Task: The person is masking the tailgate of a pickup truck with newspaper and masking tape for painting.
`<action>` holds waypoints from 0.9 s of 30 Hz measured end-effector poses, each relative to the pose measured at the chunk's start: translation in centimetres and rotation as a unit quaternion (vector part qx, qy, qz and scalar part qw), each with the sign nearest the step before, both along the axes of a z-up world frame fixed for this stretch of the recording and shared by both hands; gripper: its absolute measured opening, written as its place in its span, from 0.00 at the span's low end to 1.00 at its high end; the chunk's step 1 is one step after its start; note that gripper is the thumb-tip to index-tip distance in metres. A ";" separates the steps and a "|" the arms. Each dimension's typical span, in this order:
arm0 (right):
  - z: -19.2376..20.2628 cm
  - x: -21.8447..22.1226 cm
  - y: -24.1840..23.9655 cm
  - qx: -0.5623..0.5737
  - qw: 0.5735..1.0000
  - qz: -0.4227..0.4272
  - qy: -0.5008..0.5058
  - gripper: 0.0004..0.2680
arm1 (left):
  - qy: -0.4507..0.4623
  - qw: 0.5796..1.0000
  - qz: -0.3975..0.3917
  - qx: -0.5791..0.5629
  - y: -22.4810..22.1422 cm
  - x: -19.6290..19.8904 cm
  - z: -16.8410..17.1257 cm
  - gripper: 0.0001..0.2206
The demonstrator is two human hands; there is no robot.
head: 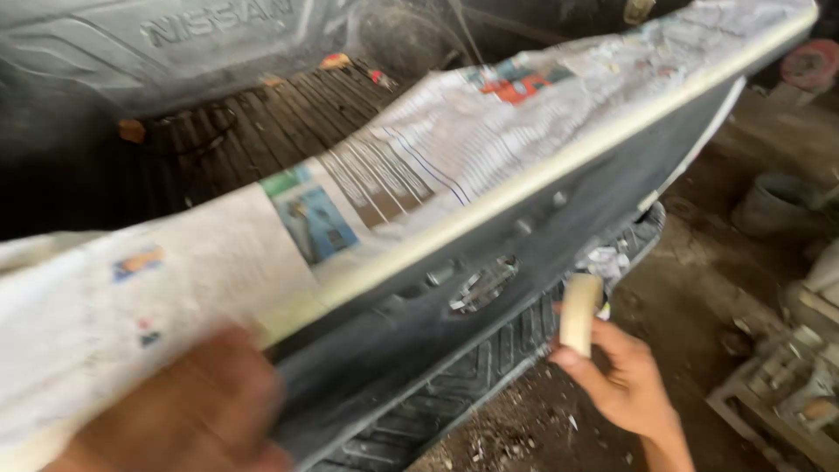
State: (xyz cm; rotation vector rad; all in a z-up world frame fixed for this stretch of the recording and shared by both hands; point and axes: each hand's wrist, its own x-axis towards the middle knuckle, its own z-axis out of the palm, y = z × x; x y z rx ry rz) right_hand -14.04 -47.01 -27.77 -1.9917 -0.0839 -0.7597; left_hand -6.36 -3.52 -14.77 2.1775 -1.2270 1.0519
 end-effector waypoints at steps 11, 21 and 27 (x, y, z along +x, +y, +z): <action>-2.1 -4.7 3.3 -0.042 0.989 0.138 -0.036 0.11 | 0.295 0.908 -0.291 -0.057 -18.7 -3.7 -6.6 0.11; -2.6 -9.0 4.6 -0.131 0.990 0.061 -0.005 0.11 | 0.229 0.915 -0.327 -0.052 -20.3 -6.4 -10.5 0.06; -4.6 -9.6 5.9 -0.117 0.990 0.066 0.042 0.13 | 0.293 0.906 -0.301 -0.048 -20.2 -6.6 -14.4 0.06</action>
